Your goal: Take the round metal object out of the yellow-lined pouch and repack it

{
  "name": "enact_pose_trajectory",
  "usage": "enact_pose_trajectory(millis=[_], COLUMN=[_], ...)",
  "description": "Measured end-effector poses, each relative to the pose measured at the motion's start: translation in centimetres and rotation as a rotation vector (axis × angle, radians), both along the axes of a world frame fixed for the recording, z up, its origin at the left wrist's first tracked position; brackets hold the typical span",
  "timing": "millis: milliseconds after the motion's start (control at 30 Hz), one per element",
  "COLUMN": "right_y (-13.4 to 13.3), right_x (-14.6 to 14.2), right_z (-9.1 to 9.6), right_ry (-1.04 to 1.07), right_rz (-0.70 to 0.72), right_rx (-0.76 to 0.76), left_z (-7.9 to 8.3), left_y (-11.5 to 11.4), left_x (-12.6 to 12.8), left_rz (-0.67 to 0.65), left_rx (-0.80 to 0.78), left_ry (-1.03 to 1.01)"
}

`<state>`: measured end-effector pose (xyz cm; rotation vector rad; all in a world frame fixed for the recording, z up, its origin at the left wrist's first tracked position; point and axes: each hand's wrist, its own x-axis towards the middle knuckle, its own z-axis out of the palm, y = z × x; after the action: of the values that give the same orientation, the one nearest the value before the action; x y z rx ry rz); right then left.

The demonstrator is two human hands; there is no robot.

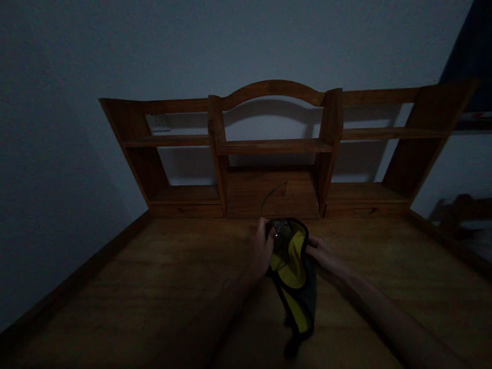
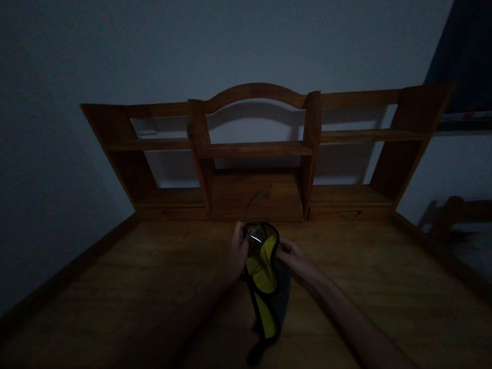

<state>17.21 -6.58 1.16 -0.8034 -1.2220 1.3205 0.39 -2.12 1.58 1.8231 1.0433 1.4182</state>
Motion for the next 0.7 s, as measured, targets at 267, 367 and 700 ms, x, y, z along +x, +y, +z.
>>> enact_pose_trajectory(millis=[267,367,700], right_y=[0.0,-0.1,-0.2], right_x=[0.1,0.1,0.1], right_z=[-0.4,-0.2,0.4], right_ry=[0.07,0.09,0.123], right_rz=[-0.004,-0.003,0.004], right_rx=[-0.086,-0.111,-0.091], left_z=[0.2,0.3,1.3], left_y=[-0.2,-0.4,-1.0], left_x=[-0.1,-0.1,-0.8], left_rz=[0.096,0.117,0.05], left_rx=[0.034,0.047,0.234], left_ry=[0.207,0.294,0.56])
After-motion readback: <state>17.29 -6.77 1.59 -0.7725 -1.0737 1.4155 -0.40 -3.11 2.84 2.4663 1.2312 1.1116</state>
